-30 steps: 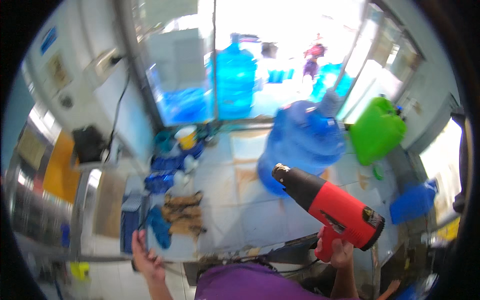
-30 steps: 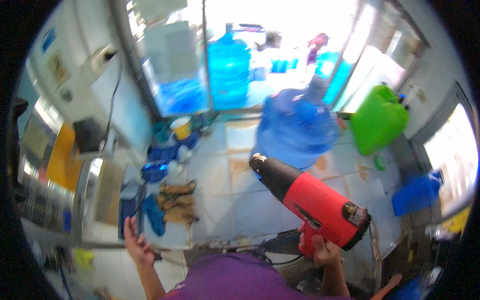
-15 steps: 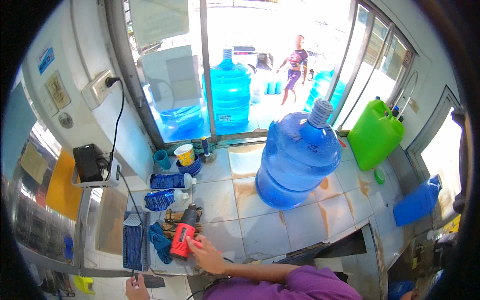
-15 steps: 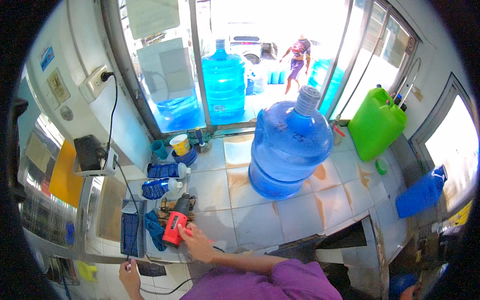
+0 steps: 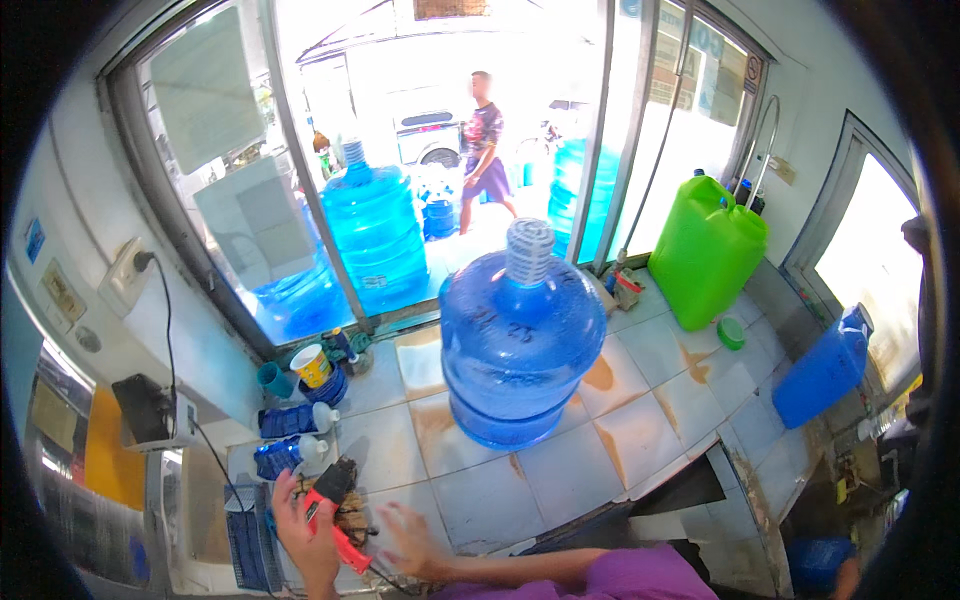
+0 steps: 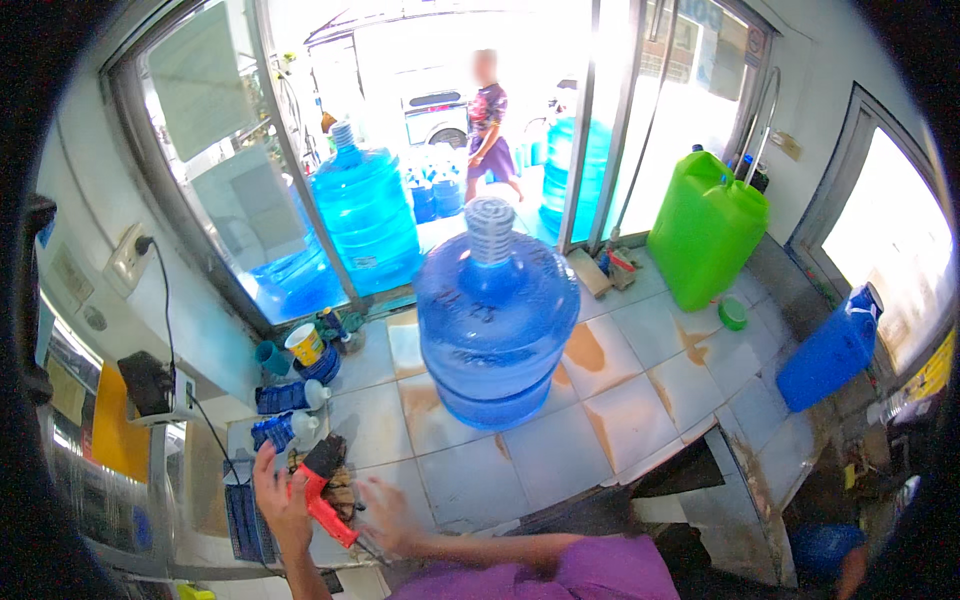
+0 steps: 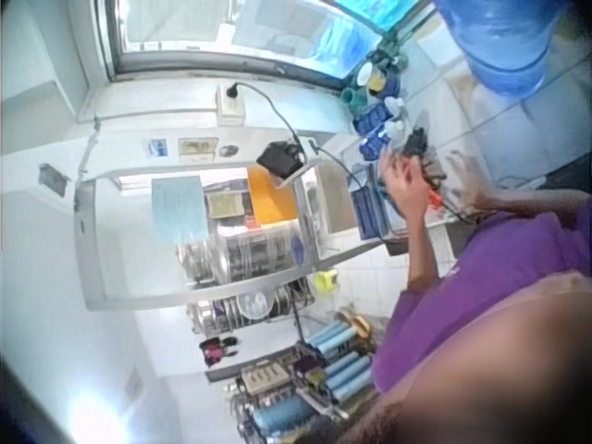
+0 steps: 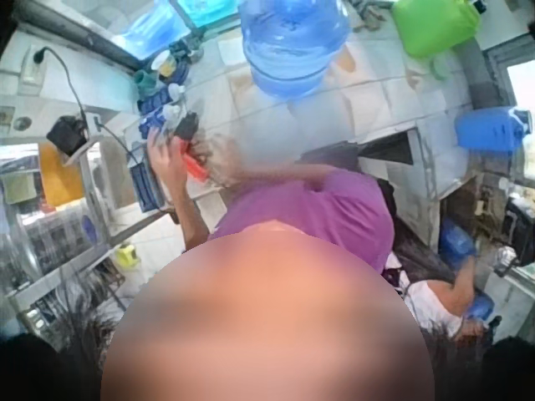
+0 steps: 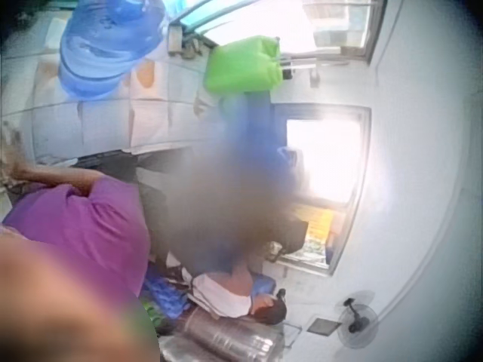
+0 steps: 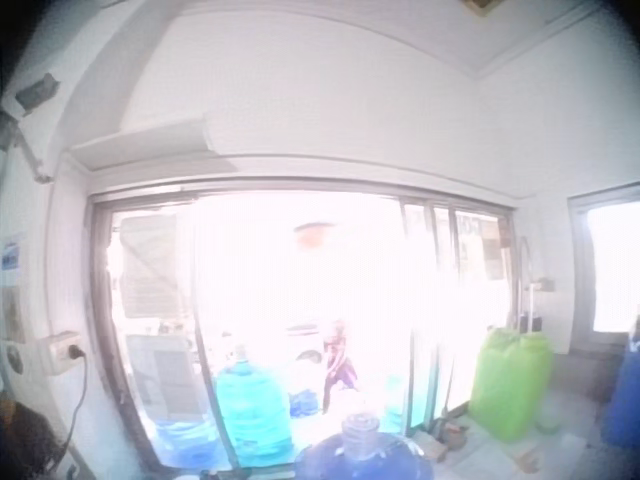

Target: The person uses a heat gun to shrink plastic seals onto the openings of large green and blue water containers. They wipe the tiled floor with a cloth, pour water between containers, and repeatedly apply heat to the sealed rims.

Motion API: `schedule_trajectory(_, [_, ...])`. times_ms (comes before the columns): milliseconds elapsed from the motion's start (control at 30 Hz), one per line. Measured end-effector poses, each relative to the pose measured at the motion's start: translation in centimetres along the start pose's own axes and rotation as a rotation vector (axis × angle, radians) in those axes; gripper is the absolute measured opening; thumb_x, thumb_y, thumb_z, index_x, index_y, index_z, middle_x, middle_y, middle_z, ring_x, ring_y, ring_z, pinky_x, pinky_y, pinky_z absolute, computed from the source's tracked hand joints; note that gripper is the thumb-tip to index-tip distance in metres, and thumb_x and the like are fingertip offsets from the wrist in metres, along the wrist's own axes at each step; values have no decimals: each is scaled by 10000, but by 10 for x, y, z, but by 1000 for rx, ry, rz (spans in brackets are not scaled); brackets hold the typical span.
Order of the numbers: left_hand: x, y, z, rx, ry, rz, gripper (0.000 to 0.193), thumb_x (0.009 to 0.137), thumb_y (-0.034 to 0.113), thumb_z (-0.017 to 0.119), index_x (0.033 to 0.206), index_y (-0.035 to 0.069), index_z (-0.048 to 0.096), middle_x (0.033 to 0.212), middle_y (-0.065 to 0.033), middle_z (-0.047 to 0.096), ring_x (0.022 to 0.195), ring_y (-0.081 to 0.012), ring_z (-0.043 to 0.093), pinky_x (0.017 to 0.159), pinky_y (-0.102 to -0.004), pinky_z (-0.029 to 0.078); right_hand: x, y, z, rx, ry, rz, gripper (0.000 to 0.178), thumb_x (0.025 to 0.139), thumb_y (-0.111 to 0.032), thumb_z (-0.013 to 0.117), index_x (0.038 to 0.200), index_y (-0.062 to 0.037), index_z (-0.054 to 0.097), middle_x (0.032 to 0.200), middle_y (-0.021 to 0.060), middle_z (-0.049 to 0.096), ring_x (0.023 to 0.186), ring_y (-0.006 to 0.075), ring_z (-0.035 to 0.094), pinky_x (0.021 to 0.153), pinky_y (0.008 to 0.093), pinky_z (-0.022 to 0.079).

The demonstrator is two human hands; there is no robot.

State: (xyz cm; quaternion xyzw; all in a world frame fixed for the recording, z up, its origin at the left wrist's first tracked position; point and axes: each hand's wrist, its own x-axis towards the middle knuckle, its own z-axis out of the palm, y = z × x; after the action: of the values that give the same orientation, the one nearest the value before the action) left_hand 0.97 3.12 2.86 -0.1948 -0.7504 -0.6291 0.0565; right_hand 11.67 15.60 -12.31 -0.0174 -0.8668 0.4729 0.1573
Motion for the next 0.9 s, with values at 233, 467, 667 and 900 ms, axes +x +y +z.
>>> schedule_trajectory(233, [131, 134, 212, -453, -468, 123, 832, 821, 219, 862, 1479, 47, 383, 1503, -168, 486, 1390, -280, 475, 1163, -435, 354, -3, 68, -170, -150, 838, 190, 1194, 778, -342, 885, 1574, 67, 95, 1580, 317, 181, 1480, 464, 206, 1212, 548, 210])
schedule_trajectory(467, [186, 184, 346, -223, -582, 77, 885, 690, 249, 980, 1383, -12, 497, 1196, -101, 702, 1057, -135, 657, 937, -296, 539, 44, 173, -173, -9, 893, 216, 1559, 640, -491, 962, 1558, -4, -201, 1616, 331, -34, 1523, 482, 95, 1223, 606, 152])
schedule_trajectory(667, [228, 175, 395, -220, -563, 175, 410, 726, 127, 903, 1054, 28, 678, 987, -50, 720, 868, -108, 680, 828, -278, 555, 78, 230, -199, 28, 898, 127, 1518, 653, -457, 964, 1590, -40, -156, 1623, 322, -16, 1500, 522, 136, 1192, 652, 200])
schedule_trajectory(900, [351, 148, 525, -263, -536, 330, 335, 726, 134, 893, 994, 19, 729, 892, -38, 723, 803, -123, 688, 744, -274, 563, 236, 313, -316, -113, 1053, 21, 1611, 566, -563, 970, 1592, -9, -141, 1633, 278, -15, 1523, 436, 113, 1236, 552, 175])
